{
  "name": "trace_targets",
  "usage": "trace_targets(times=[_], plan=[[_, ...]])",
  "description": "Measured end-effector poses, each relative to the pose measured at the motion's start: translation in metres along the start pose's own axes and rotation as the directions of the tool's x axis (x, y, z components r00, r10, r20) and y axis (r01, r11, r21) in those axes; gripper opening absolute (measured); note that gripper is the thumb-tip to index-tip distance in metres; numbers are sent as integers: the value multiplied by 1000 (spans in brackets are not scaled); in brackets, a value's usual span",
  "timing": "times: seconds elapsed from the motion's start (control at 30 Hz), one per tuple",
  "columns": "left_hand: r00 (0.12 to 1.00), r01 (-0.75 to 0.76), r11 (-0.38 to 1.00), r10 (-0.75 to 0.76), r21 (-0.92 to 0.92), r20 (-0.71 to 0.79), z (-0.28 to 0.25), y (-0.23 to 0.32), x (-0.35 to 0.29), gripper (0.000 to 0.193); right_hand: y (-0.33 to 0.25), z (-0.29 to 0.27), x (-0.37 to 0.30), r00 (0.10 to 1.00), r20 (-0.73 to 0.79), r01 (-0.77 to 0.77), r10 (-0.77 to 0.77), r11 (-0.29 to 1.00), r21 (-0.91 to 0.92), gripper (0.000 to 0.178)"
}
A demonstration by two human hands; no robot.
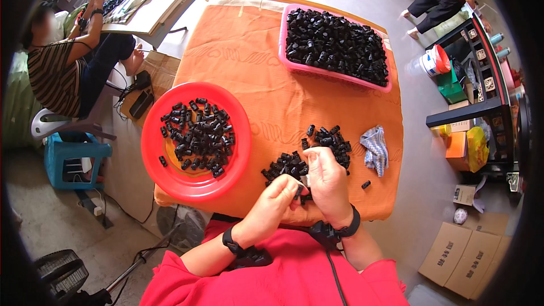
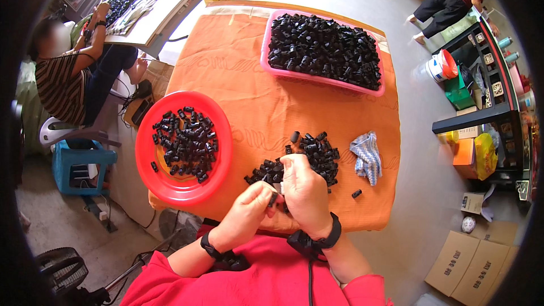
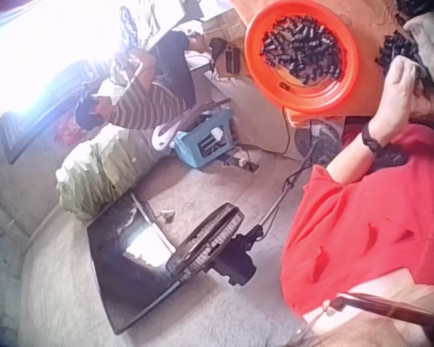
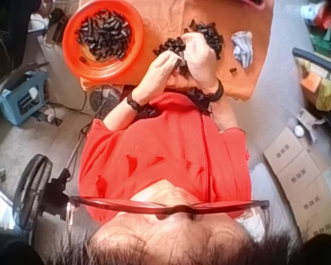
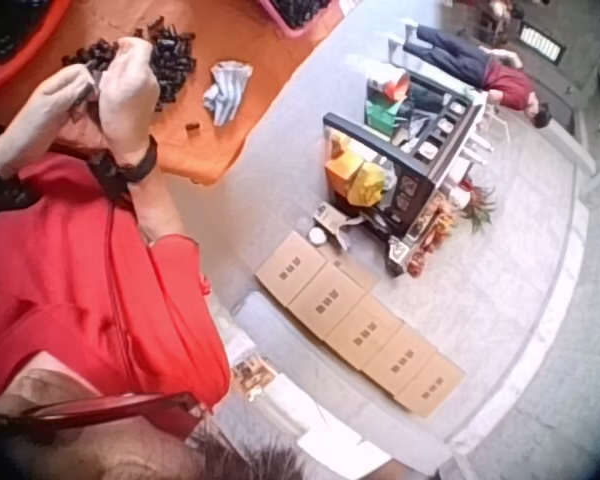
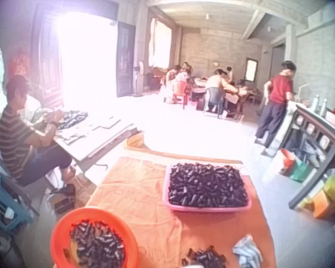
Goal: Manually assemble small black plastic or rubber components at a table.
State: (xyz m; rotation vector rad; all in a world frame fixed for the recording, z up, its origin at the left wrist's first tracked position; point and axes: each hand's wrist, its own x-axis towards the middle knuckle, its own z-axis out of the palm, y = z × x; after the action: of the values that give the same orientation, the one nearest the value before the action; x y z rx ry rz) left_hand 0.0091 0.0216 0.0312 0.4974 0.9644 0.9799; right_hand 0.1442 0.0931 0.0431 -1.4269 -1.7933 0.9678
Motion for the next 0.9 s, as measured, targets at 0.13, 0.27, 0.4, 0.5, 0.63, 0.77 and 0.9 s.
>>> trace_targets(times=[0.13, 0.27, 0.4, 0.5, 0.63, 0.77, 0.9], plan=[[998, -21, 995, 14, -101, -60, -11, 4, 4, 26, -6, -17, 0, 998, 26, -61, 59, 993, 103, 13], [1000, -2, 970, 0, -244, -8, -14, 7, 5, 27, -10, -15, -11, 992, 127, -21, 15, 999, 46, 11], [1000, 13, 958, -8, -287, 20, -11, 8, 5, 26, -11, -9, -15, 992, 121, -48, 41, 997, 55, 11], [999, 16, 957, -7, -289, 31, -11, 6, 5, 26, -9, -3, -17, 997, 71, 12, -9, 999, -43, 11], [999, 21, 955, -7, -297, 50, -13, 5, 5, 24, -17, -1, -16, 997, 69, 51, -47, 997, -60, 11], [999, -8, 965, 21, -261, 47, -15, -2, 7, 22, -20, 0, -15, 993, 57, 108, -101, 984, -139, 10], [999, -39, 986, 44, -161, 26, -14, -3, 8, 21, -21, 0, -14, 991, 62, 125, -116, 976, -179, 11]])
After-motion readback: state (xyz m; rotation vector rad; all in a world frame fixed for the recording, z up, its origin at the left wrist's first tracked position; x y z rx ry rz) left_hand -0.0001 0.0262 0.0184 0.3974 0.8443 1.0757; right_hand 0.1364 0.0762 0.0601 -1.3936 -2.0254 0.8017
